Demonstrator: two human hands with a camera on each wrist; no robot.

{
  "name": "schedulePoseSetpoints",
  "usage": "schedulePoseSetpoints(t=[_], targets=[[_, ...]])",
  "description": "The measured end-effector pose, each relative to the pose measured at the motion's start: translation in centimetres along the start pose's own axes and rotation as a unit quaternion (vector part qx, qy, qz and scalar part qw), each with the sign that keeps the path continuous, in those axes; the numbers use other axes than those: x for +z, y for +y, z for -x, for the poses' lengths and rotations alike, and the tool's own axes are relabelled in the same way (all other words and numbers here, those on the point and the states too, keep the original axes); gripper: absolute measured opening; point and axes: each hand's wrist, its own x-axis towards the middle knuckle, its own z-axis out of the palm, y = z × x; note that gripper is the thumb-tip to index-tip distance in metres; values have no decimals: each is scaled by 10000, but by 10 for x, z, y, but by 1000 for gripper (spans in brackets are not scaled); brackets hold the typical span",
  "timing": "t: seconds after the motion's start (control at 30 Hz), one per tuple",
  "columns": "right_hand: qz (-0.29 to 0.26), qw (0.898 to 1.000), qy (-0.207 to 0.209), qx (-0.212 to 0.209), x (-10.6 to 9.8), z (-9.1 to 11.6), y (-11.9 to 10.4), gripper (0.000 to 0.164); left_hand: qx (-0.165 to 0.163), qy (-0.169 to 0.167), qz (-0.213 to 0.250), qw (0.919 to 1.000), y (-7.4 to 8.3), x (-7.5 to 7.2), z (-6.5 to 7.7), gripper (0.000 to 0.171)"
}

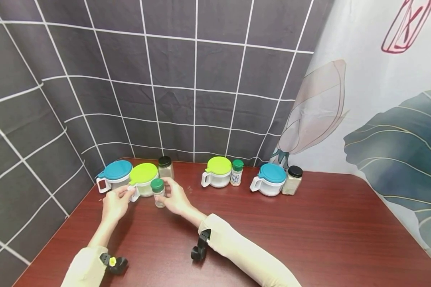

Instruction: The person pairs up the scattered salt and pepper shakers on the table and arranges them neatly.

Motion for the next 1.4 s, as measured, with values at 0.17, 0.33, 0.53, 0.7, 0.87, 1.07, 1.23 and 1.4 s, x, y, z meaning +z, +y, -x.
schedulePoseSetpoints(t=[0.17,0.33,0.53,0.7,0.87,1.07,1.23,1.4], targets=[[-19,10000,6,-72,0,0,1,47,26,10,-48,10000,1,-1,1,36],[-54,9999,77,-65,1,-1,4,47,70,34,-120,9999,2,-1,3,36],[2,9999,154,-75,1,0,7,48,-17,252,42,9997,0,3,2,38],[-9,9997,218,-147,1,0,7,49,-199,376,189,9989,-1,6,1,40],[-27,9995,239,-203,0,0,8,50,-275,441,223,9984,1,5,2,39],[62,9995,252,-192,-2,1,7,50,-248,462,243,9983,1,5,2,36],[123,9994,293,-162,-3,2,7,50,-215,664,350,9969,0,8,3,33],[105,9995,276,-123,-5,2,6,50,-205,866,385,9953,1,8,5,31]])
